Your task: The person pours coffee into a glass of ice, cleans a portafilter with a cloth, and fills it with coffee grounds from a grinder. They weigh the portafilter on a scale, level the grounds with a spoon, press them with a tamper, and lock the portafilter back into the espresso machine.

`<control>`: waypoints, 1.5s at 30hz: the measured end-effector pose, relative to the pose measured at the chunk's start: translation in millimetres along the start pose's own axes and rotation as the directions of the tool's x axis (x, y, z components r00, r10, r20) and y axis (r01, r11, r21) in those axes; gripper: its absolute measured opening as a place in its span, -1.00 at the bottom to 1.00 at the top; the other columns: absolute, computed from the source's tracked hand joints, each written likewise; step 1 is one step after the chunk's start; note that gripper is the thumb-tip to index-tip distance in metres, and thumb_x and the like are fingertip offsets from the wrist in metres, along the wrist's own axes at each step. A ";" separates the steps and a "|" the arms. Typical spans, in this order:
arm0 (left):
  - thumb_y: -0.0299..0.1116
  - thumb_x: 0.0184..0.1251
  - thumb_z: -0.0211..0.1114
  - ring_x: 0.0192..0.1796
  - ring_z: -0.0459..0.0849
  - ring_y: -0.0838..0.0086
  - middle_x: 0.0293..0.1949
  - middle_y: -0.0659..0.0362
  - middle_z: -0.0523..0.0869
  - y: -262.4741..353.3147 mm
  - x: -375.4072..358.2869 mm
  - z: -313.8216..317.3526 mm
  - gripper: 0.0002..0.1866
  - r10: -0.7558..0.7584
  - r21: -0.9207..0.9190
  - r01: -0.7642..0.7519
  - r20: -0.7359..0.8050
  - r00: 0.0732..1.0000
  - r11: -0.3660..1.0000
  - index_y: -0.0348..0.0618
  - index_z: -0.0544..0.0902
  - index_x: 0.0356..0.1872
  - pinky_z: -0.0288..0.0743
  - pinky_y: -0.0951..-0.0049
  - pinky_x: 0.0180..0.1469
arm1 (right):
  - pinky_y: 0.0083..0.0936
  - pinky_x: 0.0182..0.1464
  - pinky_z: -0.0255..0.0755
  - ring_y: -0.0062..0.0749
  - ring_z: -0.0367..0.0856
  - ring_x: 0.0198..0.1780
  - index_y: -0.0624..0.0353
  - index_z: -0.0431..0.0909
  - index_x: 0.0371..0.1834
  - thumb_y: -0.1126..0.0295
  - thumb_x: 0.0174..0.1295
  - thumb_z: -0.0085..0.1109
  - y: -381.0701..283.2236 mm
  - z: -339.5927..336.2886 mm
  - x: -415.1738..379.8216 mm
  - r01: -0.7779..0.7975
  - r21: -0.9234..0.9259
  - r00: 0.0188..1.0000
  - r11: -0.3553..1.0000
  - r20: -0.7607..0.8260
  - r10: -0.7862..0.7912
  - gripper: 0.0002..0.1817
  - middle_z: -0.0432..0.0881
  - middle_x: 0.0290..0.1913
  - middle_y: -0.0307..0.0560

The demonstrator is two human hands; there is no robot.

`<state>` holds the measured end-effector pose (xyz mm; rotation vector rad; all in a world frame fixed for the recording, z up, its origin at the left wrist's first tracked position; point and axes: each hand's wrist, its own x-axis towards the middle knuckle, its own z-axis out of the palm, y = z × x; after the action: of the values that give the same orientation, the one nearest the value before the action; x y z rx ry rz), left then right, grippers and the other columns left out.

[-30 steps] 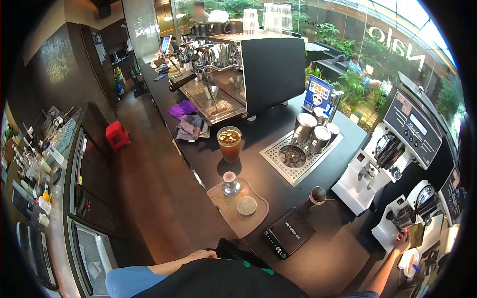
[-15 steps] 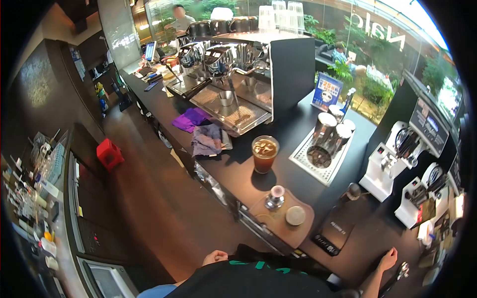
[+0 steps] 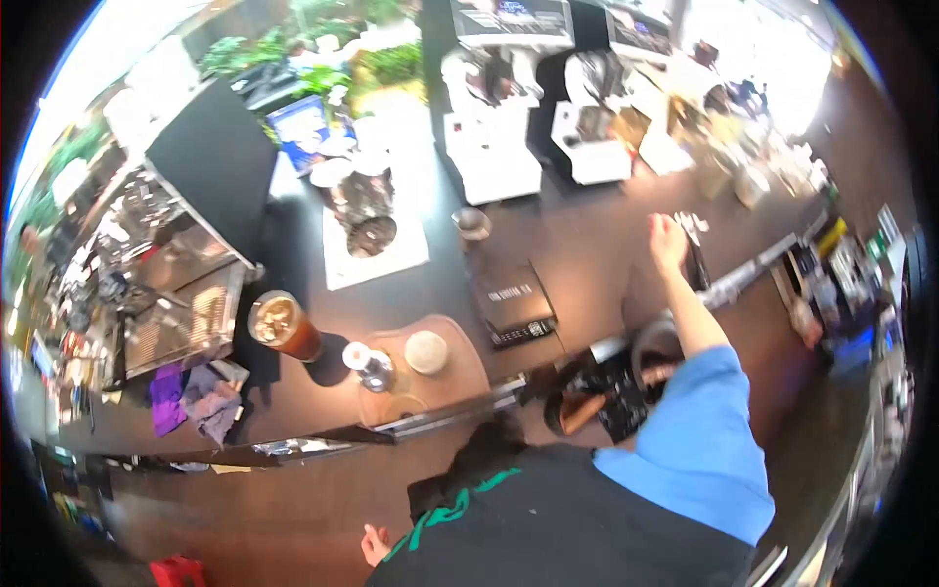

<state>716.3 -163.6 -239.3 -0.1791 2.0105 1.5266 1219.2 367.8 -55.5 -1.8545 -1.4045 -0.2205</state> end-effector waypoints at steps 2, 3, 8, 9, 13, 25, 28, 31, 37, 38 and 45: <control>0.18 0.24 0.18 0.13 0.51 0.17 0.09 -0.11 0.52 -15.5 8.4 -5.0 -0.31 0.025 0.303 0.000 -0.077 0.997 0.953 -0.34 0.48 0.06 0.39 0.22 0.14 | -0.27 -0.01 0.39 0.02 0.59 -0.17 0.17 0.64 -0.25 0.15 0.26 -0.06 -66.0 -36.9 -6.2 0.002 0.328 0.999 0.945 0.031 -0.013 -0.64 0.67 -0.27 0.02; 0.18 0.24 0.18 0.13 0.51 0.17 0.09 -0.11 0.52 -9.6 6.1 1.1 -0.31 0.027 0.201 0.003 -0.149 0.988 0.980 -0.34 0.48 0.06 0.39 0.22 0.14 | -0.28 -0.10 0.42 -0.05 0.61 -0.23 0.25 0.61 -0.21 0.14 0.32 -0.10 -116.3 -60.1 -21.6 0.171 0.440 0.984 0.881 -0.027 -0.177 -0.60 0.66 -0.32 0.03; 0.17 -0.09 0.41 0.34 0.21 -0.03 0.28 -0.09 0.36 14.2 -66.0 67.3 -0.20 0.467 0.543 -0.220 -0.372 0.802 0.810 -0.11 0.49 0.16 0.18 -0.01 0.29 | -0.63 -0.32 0.33 -0.50 0.46 -0.26 0.35 0.52 -0.21 0.35 0.30 0.02 -226.4 -85.1 -90.1 0.424 0.854 0.774 0.301 -0.169 -0.610 -0.76 0.56 -0.23 -0.02; 0.18 -0.08 0.39 0.41 0.08 0.01 0.35 -0.06 0.25 41.0 -87.9 68.4 -0.15 0.355 0.478 -0.167 -0.336 0.873 0.862 -0.07 0.43 0.23 0.06 -0.04 0.33 | -0.59 -0.32 0.37 -0.41 0.49 -0.25 0.39 0.51 -0.19 0.39 0.24 0.02 -245.9 -95.6 -107.1 0.568 0.807 0.638 0.161 -0.308 -0.706 -0.76 0.55 -0.20 0.08; 0.20 -0.08 0.38 0.47 -0.01 0.11 0.41 -0.02 0.16 41.0 -111.9 52.4 -0.07 0.344 0.493 -0.092 -0.450 0.824 0.865 -0.06 0.31 0.32 -0.12 -0.13 0.36 | -0.51 -0.27 0.54 -0.18 0.55 -0.20 0.49 0.49 -0.14 0.57 -0.06 -0.09 -296.8 -109.1 -181.0 0.385 0.920 0.508 -0.070 -0.274 -0.817 -0.63 0.54 -0.13 0.28; 0.06 0.03 0.38 0.47 0.00 0.06 0.40 -0.09 0.16 -17.0 -89.5 -122.7 -0.07 0.343 0.379 -0.060 -0.747 0.569 0.923 -0.21 0.20 0.37 -0.06 -0.01 0.39 | -0.18 0.40 -0.04 0.14 0.02 0.43 0.43 -0.04 0.40 0.23 -0.02 0.38 -548.4 -212.6 -416.2 -0.113 0.910 0.107 -0.399 -0.388 -0.915 0.00 0.00 0.41 0.36; -0.05 0.10 0.37 0.44 0.04 -0.04 0.38 -0.15 0.17 -37.6 -93.2 -175.3 -0.15 0.296 0.304 -0.046 -0.865 0.406 0.952 -0.22 0.22 0.35 -0.05 0.02 0.40 | -0.21 0.40 -0.04 0.12 0.04 0.42 0.45 -0.02 0.38 0.21 0.06 0.33 -637.1 -222.5 -464.0 0.034 0.897 0.285 -0.440 -0.430 -0.856 -0.06 0.04 0.39 0.37; 0.02 0.16 0.31 0.45 0.04 0.03 0.39 -0.09 0.19 -46.4 -102.9 -208.8 -0.20 0.213 0.233 0.006 -0.899 0.383 0.972 -0.14 0.24 0.36 -0.04 0.07 0.41 | -0.27 0.41 -0.03 0.07 0.07 0.41 0.48 0.01 0.37 0.18 0.11 0.28 -719.1 -216.9 -483.8 -0.064 0.933 0.506 -0.355 -0.277 -0.817 -0.10 0.12 0.37 0.36; -0.01 0.11 0.36 0.43 0.09 -0.01 0.34 -0.18 0.25 -73.0 -67.7 -231.3 -0.18 0.053 0.074 0.053 -0.943 0.330 0.996 -0.25 0.27 0.32 0.03 0.06 0.39 | -0.43 0.35 0.05 -0.19 0.19 0.37 0.38 0.00 0.41 0.07 0.27 0.11 -827.2 -192.6 -493.7 -0.027 0.970 0.680 -0.244 -0.161 -0.716 -0.18 0.15 0.40 0.21; -0.01 0.11 0.35 0.44 0.07 0.00 0.35 -0.18 0.23 -75.6 -56.2 -234.7 -0.18 0.044 0.065 0.045 -0.933 0.358 0.997 -0.26 0.27 0.32 0.01 0.06 0.39 | -0.46 0.35 0.05 -0.19 0.19 0.38 0.37 -0.01 0.42 0.07 0.27 0.11 -843.5 -189.8 -497.3 -0.115 0.941 0.720 -0.319 -0.143 -0.679 -0.18 0.13 0.40 0.21; -0.10 0.19 0.30 0.42 0.07 0.03 0.35 -0.17 0.23 20.7 4.4 -280.2 -0.24 -0.012 -0.035 -0.056 -0.929 0.369 0.998 -0.25 0.23 0.34 -0.03 0.10 0.41 | -0.30 0.25 0.18 -0.23 0.15 0.39 0.31 -0.01 0.42 0.14 0.29 0.08 -924.5 -178.1 -520.8 -0.395 0.837 0.715 -0.379 0.021 -0.699 -0.24 0.14 0.41 0.01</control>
<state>597.6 -411.3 -180.4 -1.3522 2.7879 1.6633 269.8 -61.0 213.7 0.1389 -1.3468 1.3858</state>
